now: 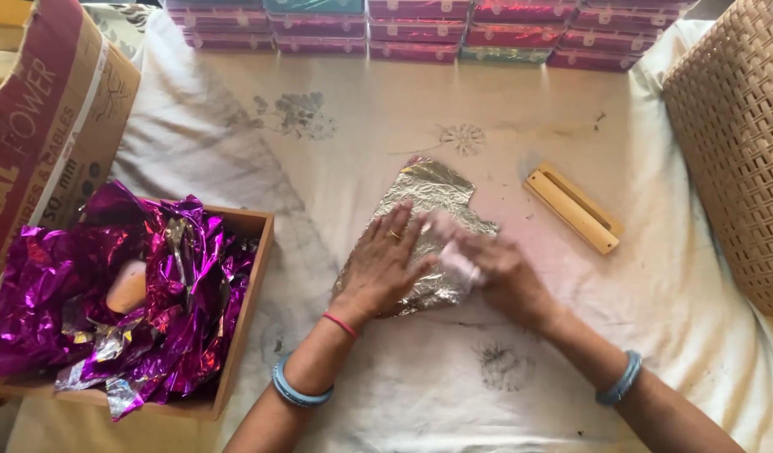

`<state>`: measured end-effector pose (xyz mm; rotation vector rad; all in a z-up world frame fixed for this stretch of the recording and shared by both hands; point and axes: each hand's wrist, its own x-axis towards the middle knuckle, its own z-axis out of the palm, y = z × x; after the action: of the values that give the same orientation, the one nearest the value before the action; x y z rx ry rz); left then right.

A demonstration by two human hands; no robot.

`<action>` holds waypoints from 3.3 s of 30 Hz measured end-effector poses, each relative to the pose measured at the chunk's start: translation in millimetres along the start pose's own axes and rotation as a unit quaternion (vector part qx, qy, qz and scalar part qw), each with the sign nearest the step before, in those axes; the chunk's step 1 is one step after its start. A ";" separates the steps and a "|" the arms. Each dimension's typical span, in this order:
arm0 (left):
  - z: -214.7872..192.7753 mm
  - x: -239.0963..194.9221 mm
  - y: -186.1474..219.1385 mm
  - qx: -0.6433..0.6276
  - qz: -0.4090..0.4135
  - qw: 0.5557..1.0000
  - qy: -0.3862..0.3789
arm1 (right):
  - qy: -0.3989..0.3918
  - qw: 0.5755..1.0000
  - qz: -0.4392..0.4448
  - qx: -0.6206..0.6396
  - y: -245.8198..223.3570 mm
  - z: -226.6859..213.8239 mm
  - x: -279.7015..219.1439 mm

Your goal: The person wraps a rectangular wooden block in silver foil, smoothing it with a cloth and rolling it tightly around the block. After placing the wrapped item aside, the person picks up two more wooden blocks and wipes them with a cloth.

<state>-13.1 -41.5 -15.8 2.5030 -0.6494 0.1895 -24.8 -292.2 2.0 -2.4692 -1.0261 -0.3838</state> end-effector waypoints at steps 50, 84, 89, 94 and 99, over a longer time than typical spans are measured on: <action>45.5 0.0 21.2 0.144 -0.035 0.988 -0.033 | -0.107 0.880 0.345 -0.309 66.1 -181.8 -157.1; 47.4 -4.8 21.1 0.152 -0.012 0.988 0.024 | 0.007 0.938 0.319 -0.137 93.2 -66.4 -50.7; 45.6 -4.4 23.1 0.151 -0.021 0.988 0.013 | 0.006 0.952 0.268 -0.147 69.9 -63.2 -43.9; 47.1 -5.1 22.0 0.155 -0.011 0.988 0.017 | -0.076 0.934 0.247 -0.246 61.8 -63.5 -36.9; 44.0 -5.6 24.3 0.148 -0.018 0.988 0.033 | -0.122 0.923 0.283 -0.229 51.0 -77.7 -20.1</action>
<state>-29.8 -80.8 -42.9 2.7759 -0.5854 0.3778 -8.4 -374.6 46.5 -3.1454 -0.2672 -0.1337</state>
